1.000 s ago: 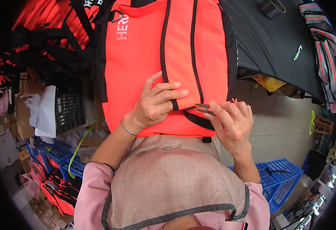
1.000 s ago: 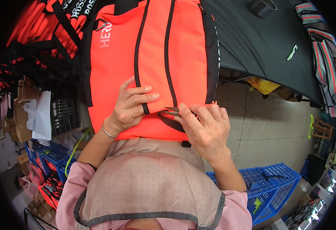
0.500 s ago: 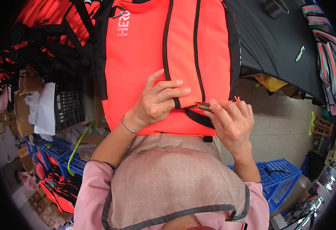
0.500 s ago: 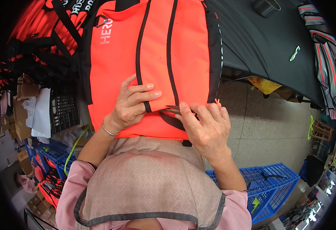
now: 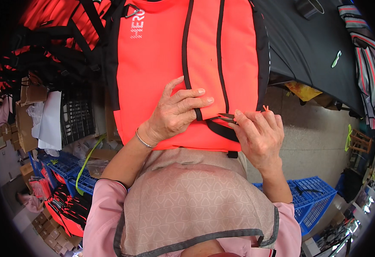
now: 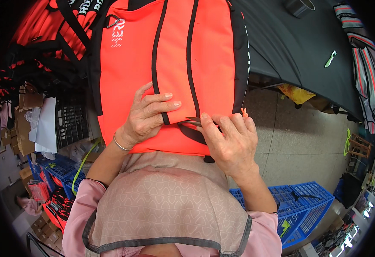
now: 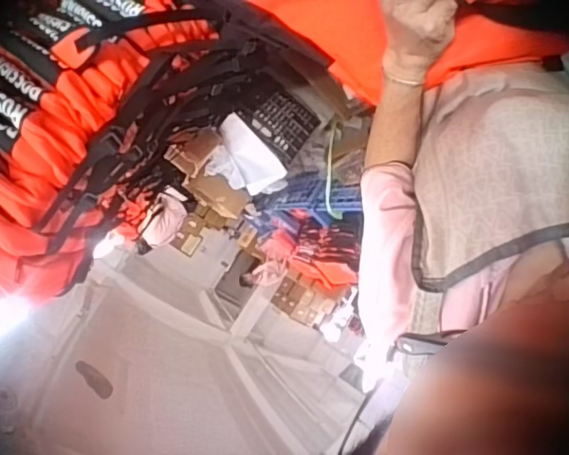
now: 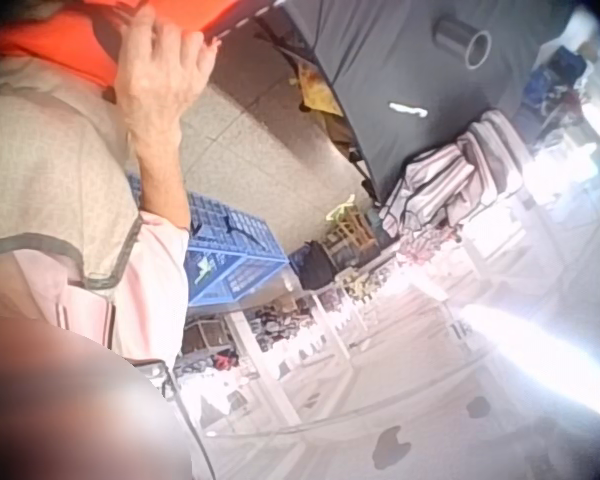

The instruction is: Finalizing the assembly of backpacks by threading straps through buckles and cleaning the surface with a brush.

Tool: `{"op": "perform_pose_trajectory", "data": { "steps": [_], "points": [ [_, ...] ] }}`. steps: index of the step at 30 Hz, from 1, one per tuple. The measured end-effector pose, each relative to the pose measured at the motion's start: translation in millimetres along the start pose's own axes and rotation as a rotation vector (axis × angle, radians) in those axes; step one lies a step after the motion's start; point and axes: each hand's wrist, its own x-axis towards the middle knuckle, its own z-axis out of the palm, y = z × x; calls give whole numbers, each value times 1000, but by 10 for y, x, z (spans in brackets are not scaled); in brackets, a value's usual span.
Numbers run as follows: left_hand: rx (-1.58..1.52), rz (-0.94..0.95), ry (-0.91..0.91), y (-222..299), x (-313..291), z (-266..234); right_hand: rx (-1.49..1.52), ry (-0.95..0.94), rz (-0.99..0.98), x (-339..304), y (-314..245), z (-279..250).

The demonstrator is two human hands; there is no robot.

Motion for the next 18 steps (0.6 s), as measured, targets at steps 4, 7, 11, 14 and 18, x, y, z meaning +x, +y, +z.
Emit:
{"op": "perform_pose_trajectory", "data": {
  "steps": [4,7,11,14,18],
  "points": [
    [-14,-1,1,-26,-7,6,172,-95,72,10,89,32],
    [-119,-68,-12,-52,-27,67,1121,-252,714,-67,55,194],
    [-249,-137,-68,-36,-22,112,1411,-316,762,89,-23,84],
    [-300,-177,-30,-49,-37,103,945,-12,718,151,69,-26],
    [-314,-199,-7,-37,-17,128,492,-26,363,101,116,-84]
  ]
}}
